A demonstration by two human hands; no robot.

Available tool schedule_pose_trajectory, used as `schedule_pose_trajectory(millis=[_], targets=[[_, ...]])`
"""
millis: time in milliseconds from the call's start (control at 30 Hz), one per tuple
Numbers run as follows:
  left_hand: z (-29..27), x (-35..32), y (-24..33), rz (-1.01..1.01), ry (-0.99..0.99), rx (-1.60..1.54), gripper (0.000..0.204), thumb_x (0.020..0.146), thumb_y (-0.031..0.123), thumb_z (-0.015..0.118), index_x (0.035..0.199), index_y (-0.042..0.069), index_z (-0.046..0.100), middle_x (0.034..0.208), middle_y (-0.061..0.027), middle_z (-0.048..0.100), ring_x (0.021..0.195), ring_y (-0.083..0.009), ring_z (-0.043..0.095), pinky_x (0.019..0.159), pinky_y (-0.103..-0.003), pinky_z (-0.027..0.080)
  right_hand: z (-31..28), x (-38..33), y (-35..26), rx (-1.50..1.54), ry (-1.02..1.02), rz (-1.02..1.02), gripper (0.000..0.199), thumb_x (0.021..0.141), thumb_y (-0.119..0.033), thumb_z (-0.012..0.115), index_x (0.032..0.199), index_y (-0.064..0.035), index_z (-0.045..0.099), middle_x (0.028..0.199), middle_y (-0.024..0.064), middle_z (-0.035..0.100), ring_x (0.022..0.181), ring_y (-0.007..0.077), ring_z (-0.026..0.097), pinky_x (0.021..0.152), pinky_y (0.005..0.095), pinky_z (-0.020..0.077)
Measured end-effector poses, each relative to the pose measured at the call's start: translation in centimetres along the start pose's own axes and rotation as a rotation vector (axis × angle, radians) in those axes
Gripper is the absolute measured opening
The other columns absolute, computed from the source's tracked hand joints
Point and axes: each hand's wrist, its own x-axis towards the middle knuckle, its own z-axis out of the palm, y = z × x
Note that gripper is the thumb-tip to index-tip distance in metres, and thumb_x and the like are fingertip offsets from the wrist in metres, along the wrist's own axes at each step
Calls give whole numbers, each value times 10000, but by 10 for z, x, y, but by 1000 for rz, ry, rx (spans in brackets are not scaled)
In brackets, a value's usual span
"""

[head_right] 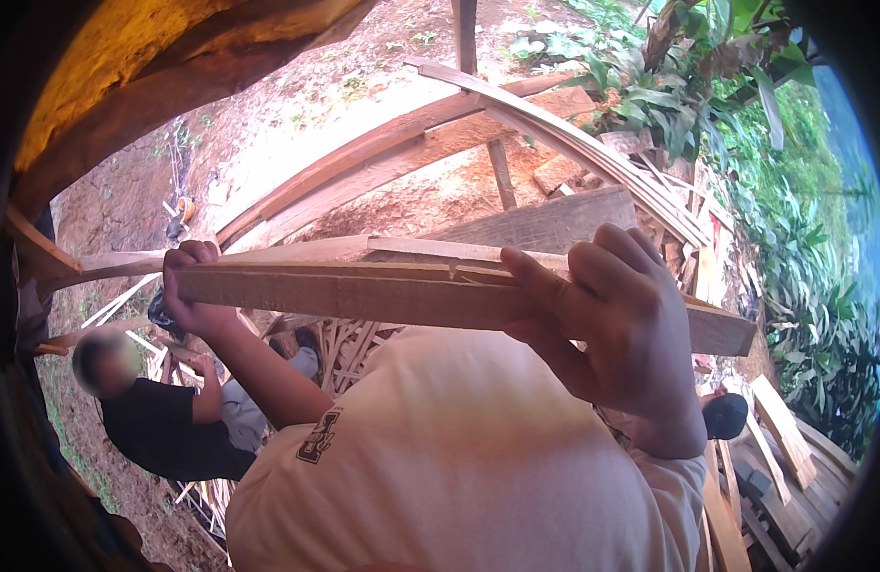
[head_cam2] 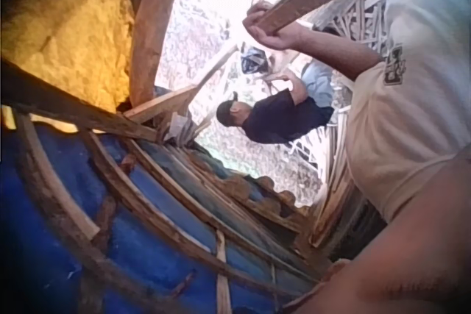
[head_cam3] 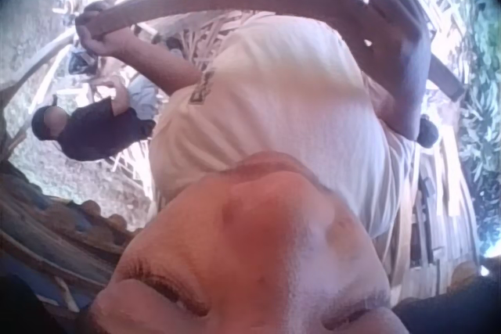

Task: The person assembles a rectangular wooden frame by hand, fitting thin wooden slats into notches on larger corner pieces. The person repeatedly aligns and presses the pieces together to form a stable structure, occasionally adjusting the fit of the slats.

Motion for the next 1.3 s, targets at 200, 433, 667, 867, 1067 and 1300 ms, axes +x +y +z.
schedule_pose_trajectory(millis=[200,433,667,867,1067,1300], targets=[[-2,-2,0,16,-17,-23,333,1029,344,404,970,35,513,924,-178,573,863,-212,489,830,-383,384,0,1,6,108,-7,-12,439,744,-289,906,1074,-32,772,716,45,465,671,260,488,596,412,422],[1,-3,1,29,-18,0,342,1037,346,385,965,37,512,919,-174,569,852,-215,485,832,-391,382,7,-3,9,164,2,-39,471,783,-369,891,1063,-7,782,666,32,432,639,235,449,591,399,374],[-4,-5,1,33,-30,-7,350,1043,351,387,970,34,514,925,-179,569,852,-218,485,836,-394,383,3,-1,6,163,-4,-59,434,755,-296,908,1052,-11,773,678,35,461,632,237,468,566,396,399],[-4,-5,1,19,-19,-21,341,1041,354,402,971,41,519,929,-175,568,859,-218,490,833,-388,387,5,-3,8,161,4,-63,439,770,-318,898,1051,-3,775,671,33,442,632,234,459,576,396,386],[-2,-3,1,17,-31,-18,340,1043,366,407,965,54,517,917,-157,559,855,-214,491,823,-379,390,2,1,6,183,9,-60,373,767,-250,906,1016,-8,768,685,35,467,641,232,487,544,399,412],[1,-3,1,13,-18,-10,348,1041,380,415,959,58,517,919,-154,561,846,-210,488,808,-377,390,8,-4,13,170,24,-78,456,792,-356,885,1059,-4,772,662,29,423,613,227,423,576,398,359]])
